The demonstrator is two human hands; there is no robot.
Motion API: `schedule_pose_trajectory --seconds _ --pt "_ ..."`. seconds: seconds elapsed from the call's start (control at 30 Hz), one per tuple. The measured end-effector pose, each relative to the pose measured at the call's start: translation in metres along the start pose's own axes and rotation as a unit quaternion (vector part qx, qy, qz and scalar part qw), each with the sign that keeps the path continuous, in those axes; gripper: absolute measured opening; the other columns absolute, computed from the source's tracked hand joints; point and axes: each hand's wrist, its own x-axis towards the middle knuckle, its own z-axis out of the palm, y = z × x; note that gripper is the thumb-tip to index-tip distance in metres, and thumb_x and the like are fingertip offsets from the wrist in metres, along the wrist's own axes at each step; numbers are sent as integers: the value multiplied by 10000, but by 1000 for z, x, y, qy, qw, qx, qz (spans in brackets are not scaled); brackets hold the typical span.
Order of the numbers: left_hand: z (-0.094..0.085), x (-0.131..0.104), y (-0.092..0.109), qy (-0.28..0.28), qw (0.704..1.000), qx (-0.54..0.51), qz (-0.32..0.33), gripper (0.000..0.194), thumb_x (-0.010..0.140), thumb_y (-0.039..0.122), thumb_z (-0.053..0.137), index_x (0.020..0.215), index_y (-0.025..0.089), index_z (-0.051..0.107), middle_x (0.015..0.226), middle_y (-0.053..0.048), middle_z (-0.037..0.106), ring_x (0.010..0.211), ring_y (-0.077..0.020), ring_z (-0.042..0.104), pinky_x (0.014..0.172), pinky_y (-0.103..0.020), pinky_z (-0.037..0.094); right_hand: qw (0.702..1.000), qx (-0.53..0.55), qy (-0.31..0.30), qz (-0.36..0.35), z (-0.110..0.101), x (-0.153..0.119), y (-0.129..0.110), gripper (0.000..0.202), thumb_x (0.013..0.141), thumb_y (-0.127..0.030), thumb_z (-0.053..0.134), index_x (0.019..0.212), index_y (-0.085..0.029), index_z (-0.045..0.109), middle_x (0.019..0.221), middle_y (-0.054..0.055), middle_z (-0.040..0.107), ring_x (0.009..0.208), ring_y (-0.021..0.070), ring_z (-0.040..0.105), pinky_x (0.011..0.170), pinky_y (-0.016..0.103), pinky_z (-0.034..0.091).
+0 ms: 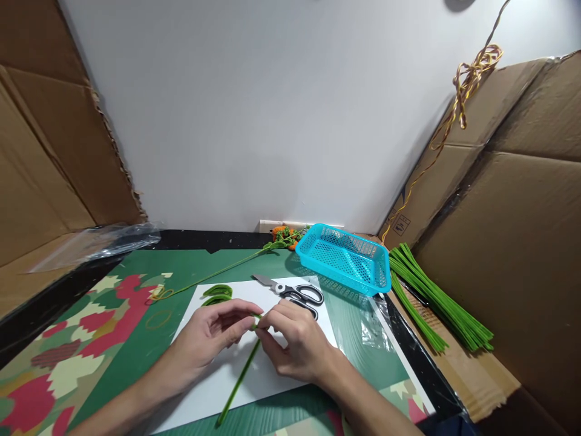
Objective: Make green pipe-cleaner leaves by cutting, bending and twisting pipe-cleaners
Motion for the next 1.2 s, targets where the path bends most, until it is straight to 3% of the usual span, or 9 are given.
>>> schedule_pose_trajectory --seconds 0.1,0.3,0.47,0.57,0.83,1.03,1.2 --pt "-1 2 -2 19 1000 10 3 316 893 503 770 1002 210 817 764 -25 700 653 -150 558 579 -236 449 1000 11 15 -4 1 0 1 160 1067 -217 495 984 -199 631 867 61 702 781 183 645 693 272 489" --pt "-1 3 1 14 999 30 15 367 876 530 762 779 180 816 630 -7 616 583 -122 483 528 -216 387 999 6 38 -34 3 -2 1 227 1100 -298 517 1012 -170 682 794 50 712 701 170 651 642 265 472" --pt "-1 2 -3 -3 1000 6 -10 352 880 529 762 893 185 831 730 -35 688 608 -127 505 527 -210 400 998 15 37 -42 2 -4 0 181 1080 -270 533 1028 -166 672 779 38 705 673 160 647 627 265 444" --pt "0 3 -6 -2 999 -19 -30 364 870 538 771 933 184 821 710 -23 655 600 -124 496 514 -204 393 998 13 46 -46 1 -4 -1 173 1077 -232 513 1031 -167 666 752 25 695 635 151 628 599 265 422" --pt "1 6 -7 7 999 -26 -20 392 872 560 759 878 171 805 681 -7 610 558 -97 428 484 -192 341 997 -37 39 -46 2 -2 -1 256 1115 -313 481 1005 -171 663 762 32 697 648 157 634 587 265 404" --pt "2 6 -5 3 999 -20 -32 420 857 582 755 784 168 766 615 7 583 518 -97 424 467 -203 325 997 -28 53 -42 5 -3 -1 271 1114 -267 456 923 -179 627 704 16 657 600 144 597 580 256 381" --pt "1 7 -7 -25 998 -24 -52 471 843 630 739 788 163 727 628 2 604 495 -95 436 462 -209 310 997 -52 11 -48 5 -6 -1 266 1107 -224 435 926 -175 623 740 34 667 645 158 609 592 259 389"
